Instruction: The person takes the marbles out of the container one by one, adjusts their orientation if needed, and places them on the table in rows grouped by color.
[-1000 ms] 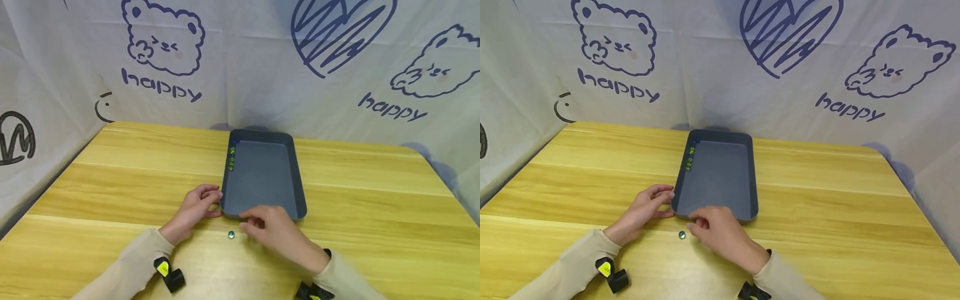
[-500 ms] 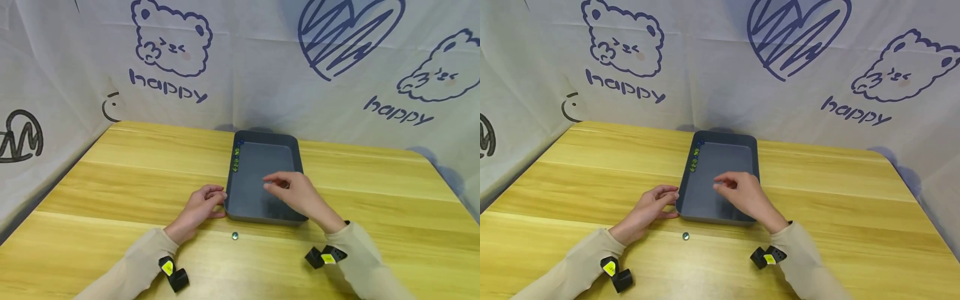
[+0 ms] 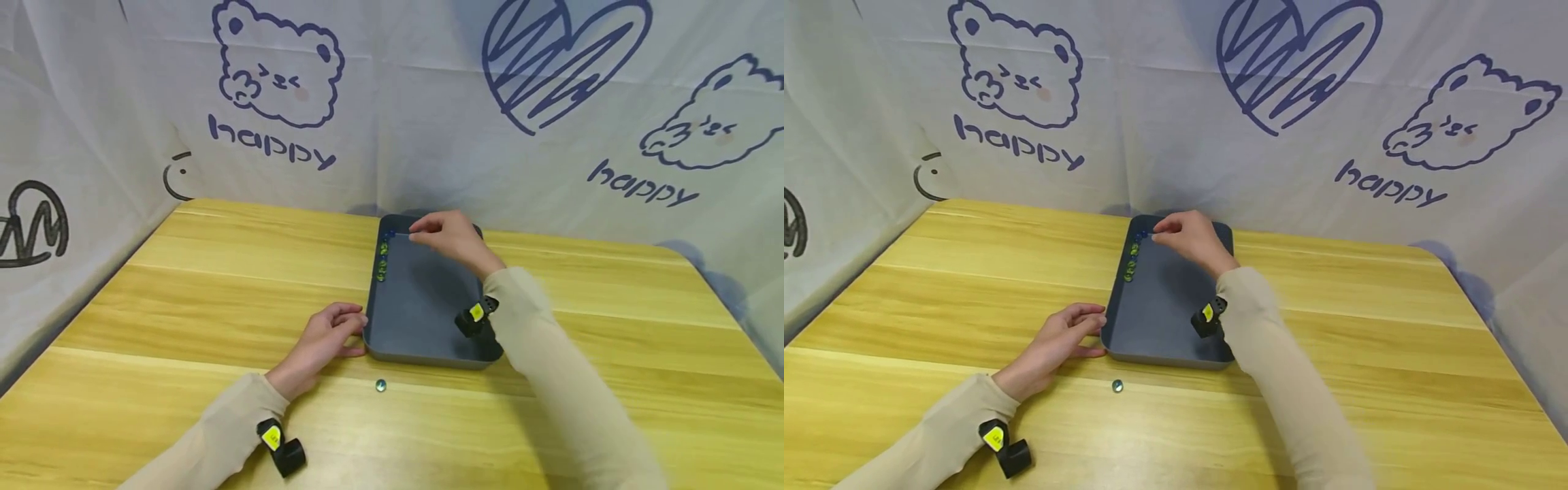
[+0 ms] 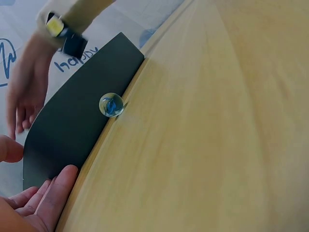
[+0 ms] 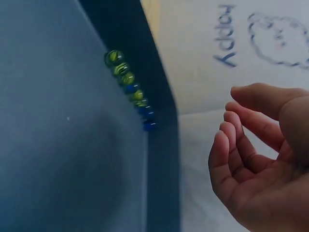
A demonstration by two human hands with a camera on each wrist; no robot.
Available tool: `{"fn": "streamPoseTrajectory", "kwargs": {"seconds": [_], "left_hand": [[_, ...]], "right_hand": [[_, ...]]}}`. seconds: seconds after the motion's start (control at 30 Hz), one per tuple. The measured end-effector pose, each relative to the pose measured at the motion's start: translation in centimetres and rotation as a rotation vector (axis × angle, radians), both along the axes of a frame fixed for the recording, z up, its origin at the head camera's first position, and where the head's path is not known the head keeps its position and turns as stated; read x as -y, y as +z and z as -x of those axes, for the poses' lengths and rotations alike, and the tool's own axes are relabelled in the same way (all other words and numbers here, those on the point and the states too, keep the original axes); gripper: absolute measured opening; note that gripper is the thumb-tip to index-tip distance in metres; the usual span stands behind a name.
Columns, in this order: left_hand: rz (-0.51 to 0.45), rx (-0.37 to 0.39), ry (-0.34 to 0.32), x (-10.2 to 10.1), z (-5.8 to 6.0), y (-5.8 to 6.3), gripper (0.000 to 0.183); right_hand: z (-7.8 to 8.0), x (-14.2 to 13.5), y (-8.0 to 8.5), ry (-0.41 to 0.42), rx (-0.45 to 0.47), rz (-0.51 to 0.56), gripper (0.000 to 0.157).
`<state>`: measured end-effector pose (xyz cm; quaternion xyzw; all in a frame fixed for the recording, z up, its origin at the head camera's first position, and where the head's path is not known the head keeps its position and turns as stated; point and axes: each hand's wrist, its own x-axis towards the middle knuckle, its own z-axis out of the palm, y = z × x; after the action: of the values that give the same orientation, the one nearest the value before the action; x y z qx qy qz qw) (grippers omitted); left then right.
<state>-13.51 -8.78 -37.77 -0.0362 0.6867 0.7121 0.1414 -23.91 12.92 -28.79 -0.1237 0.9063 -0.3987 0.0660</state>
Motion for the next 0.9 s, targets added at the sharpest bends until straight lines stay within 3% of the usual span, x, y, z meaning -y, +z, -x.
{"fn": "streamPoseTrajectory", "kwargs": {"seconds": [0.23,0.37,0.53,0.9], "left_hand": [[0.006,0.009,0.014,-0.1,-0.1,-0.3,0.038],[0.004,0.013,0.015,-0.2,-0.3,-0.3,0.039],[0.005,0.007,0.013,-0.4,-0.3,-0.3,0.038],[0.013,-0.006,0.016,-0.3,-0.2,0.2,0.039]], "right_hand": [[2.6,2.3,-3.5,-0.022,0.091,0.025,0.028],[3.2,3.0,-5.3,-0.039,0.117,0.042,0.023],[3.4,3.2,-6.2,-0.051,0.138,0.077,0.02],[3.3,3.9,-7.3,-0.083,-0.004,0.019,0.019]]}}
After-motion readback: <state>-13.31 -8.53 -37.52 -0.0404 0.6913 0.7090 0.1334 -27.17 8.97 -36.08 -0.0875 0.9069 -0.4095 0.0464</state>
